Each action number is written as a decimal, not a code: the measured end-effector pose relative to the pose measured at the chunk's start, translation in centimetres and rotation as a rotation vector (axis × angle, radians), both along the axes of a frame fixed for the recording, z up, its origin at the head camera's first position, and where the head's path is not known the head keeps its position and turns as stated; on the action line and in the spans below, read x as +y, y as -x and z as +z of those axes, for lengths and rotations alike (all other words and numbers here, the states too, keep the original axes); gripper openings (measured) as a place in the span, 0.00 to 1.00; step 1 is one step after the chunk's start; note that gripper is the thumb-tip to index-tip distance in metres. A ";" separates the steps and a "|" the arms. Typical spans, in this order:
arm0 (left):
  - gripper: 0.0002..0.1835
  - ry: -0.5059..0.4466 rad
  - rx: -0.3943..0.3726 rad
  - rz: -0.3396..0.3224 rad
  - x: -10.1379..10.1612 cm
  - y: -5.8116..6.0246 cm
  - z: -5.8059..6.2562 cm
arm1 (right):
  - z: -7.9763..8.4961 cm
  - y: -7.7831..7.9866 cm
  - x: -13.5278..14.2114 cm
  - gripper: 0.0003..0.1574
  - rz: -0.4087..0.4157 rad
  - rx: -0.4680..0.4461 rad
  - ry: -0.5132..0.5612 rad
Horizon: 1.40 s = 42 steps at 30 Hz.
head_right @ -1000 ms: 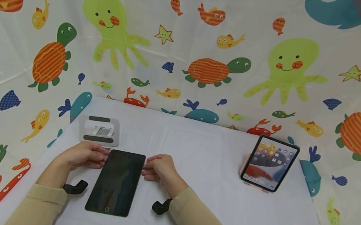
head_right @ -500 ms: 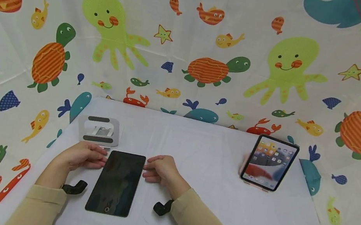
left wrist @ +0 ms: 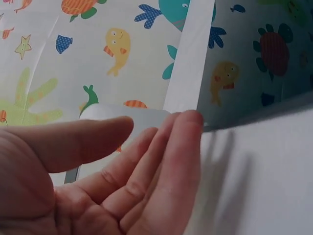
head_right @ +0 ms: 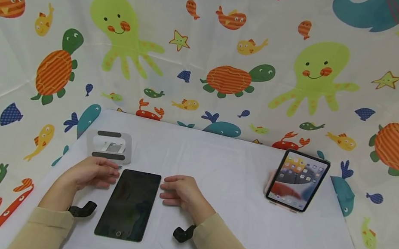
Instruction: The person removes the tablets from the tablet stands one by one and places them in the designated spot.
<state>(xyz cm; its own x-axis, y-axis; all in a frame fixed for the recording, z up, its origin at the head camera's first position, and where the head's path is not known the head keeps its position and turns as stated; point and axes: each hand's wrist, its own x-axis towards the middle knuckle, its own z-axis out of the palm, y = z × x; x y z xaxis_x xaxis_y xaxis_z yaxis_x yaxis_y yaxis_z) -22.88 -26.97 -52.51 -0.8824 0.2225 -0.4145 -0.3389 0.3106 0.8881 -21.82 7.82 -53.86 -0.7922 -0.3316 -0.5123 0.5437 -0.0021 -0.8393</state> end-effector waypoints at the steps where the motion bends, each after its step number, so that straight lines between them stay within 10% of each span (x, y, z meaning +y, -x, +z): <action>1: 0.23 -0.008 0.004 0.005 0.1 0.0 0.1 | 0.0 -0.1 0.2 0.25 -0.004 -0.005 0.007; 42: 0.20 -0.141 0.073 -0.248 17.5 1.1 0.6 | 2.5 -5.0 15.6 0.39 -0.353 -0.024 0.141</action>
<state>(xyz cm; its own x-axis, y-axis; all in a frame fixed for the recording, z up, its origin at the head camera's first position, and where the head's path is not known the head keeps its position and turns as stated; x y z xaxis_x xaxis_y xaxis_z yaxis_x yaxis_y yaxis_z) -23.94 -9.52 -51.95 -0.8202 0.4862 -0.3013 -0.2011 0.2481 0.9476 -16.84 23.47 -51.37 -0.8584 -0.1092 -0.5012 0.5086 -0.3077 -0.8041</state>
